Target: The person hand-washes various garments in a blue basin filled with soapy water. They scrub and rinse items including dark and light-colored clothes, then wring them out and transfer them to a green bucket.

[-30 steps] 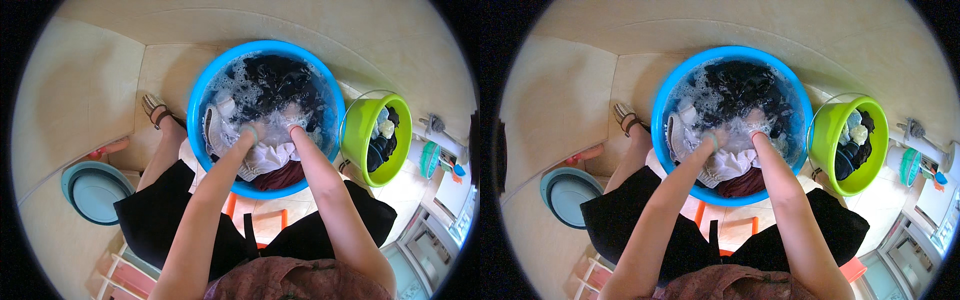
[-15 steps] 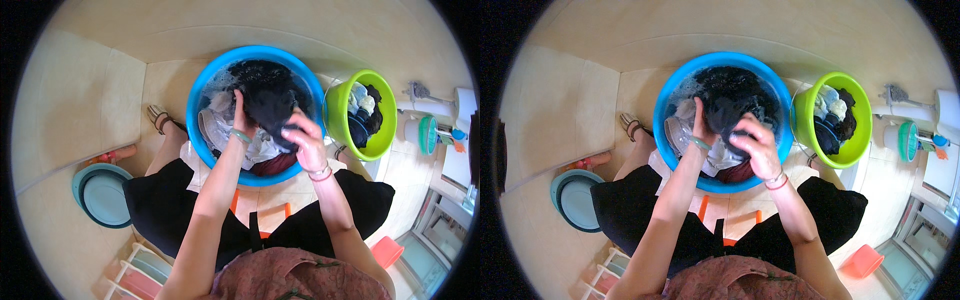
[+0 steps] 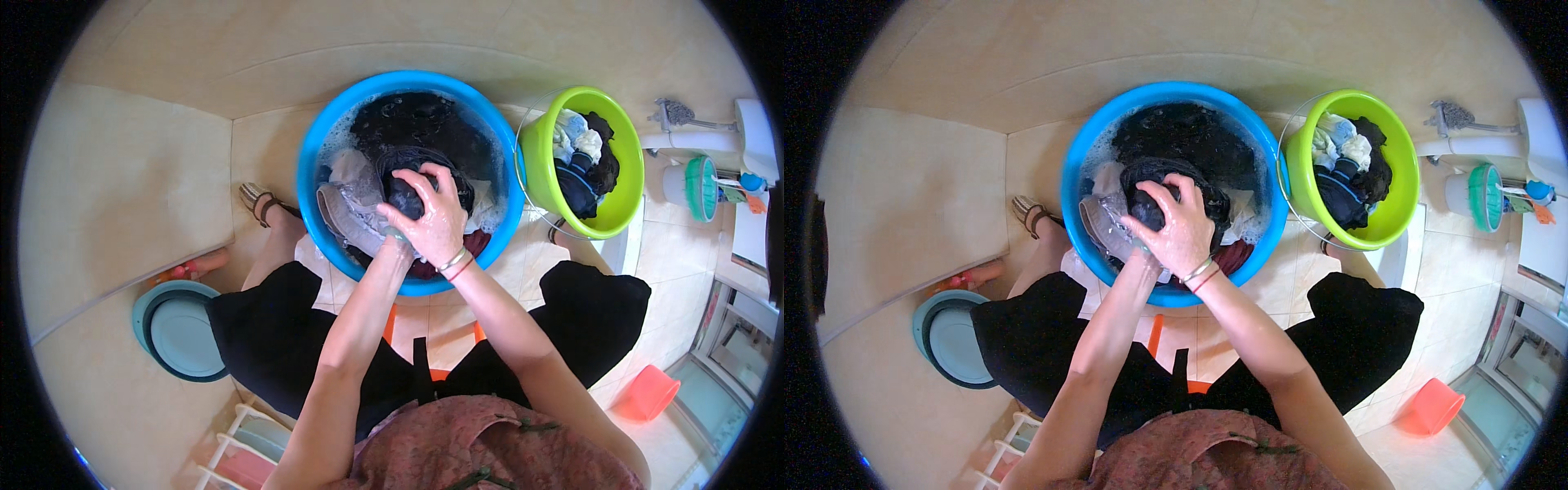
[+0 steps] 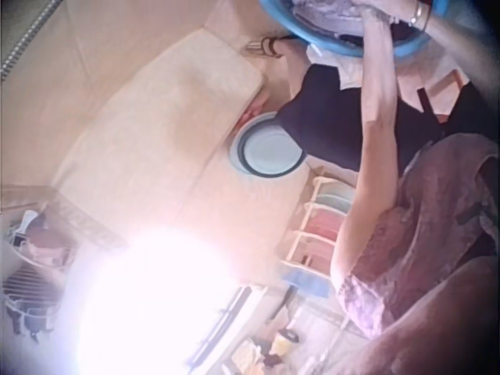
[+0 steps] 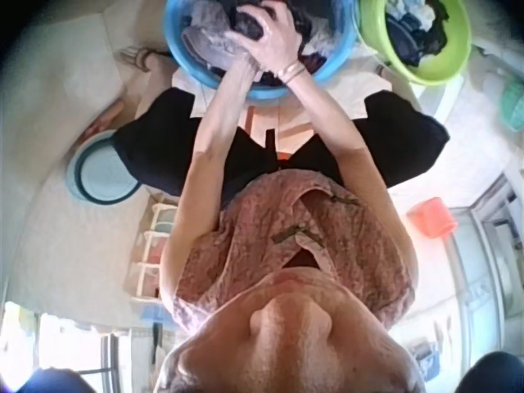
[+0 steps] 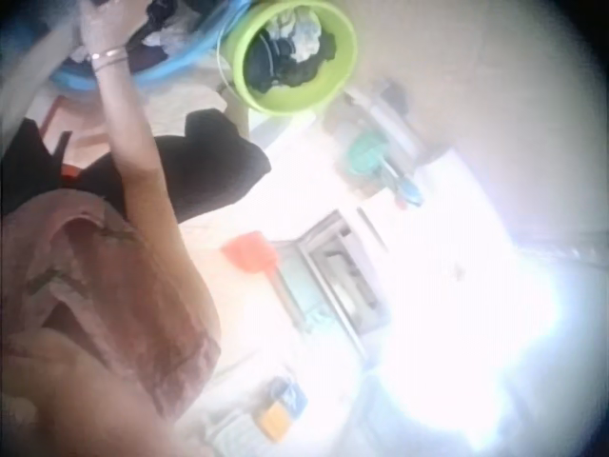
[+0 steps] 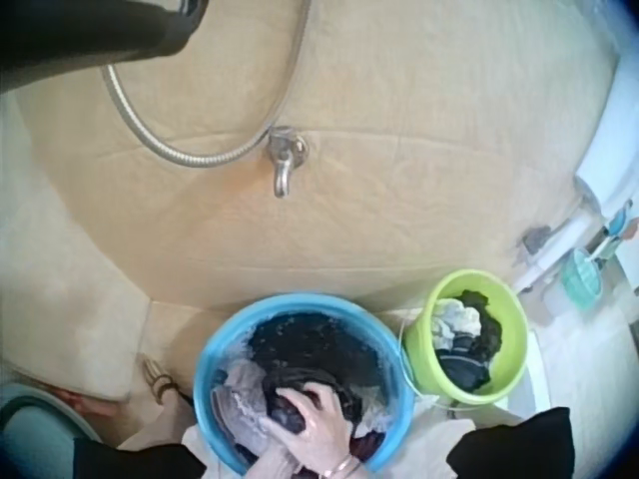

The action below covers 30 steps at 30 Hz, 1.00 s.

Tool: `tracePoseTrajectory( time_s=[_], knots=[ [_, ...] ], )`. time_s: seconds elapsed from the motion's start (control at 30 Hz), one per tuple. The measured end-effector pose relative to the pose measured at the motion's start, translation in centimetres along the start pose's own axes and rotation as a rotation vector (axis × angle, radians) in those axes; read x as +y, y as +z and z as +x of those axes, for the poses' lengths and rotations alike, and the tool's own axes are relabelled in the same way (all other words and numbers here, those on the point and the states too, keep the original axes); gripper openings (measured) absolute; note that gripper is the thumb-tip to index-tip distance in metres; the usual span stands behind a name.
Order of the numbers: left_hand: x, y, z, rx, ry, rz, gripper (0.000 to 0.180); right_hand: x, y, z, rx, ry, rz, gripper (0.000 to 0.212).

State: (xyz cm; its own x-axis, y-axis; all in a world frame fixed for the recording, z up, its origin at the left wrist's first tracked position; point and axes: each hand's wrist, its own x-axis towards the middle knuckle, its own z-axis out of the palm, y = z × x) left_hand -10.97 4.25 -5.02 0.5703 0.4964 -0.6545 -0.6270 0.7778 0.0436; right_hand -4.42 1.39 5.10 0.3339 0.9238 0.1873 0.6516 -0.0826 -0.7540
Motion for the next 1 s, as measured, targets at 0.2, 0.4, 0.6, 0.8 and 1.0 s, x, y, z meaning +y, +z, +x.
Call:
tracePoseTrajectory(
  time_s=[0.2,0.4,0.6,0.8,1.0],
  knots=[
    [0.6,2.1,-1.4,0.368,0.344,0.582,0.039,10.7,2.4,3.2,0.042,0.347,-0.126,0.039],
    [3.5,0.6,-0.8,0.242,0.567,0.549,0.045,14.3,1.0,2.9,0.163,0.425,-0.297,0.042],
    [5.8,-3.1,2.2,0.324,0.646,1.211,0.071,15.2,2.3,3.4,0.131,0.142,-0.289,0.049],
    [5.3,-6.0,4.9,0.434,0.459,1.955,0.081,15.5,7.5,3.3,-0.445,0.329,-0.334,0.068],
    [5.4,-9.2,9.4,0.404,0.318,1.958,0.079,19.2,11.3,4.2,-0.59,0.489,-0.499,0.085]
  ],
)
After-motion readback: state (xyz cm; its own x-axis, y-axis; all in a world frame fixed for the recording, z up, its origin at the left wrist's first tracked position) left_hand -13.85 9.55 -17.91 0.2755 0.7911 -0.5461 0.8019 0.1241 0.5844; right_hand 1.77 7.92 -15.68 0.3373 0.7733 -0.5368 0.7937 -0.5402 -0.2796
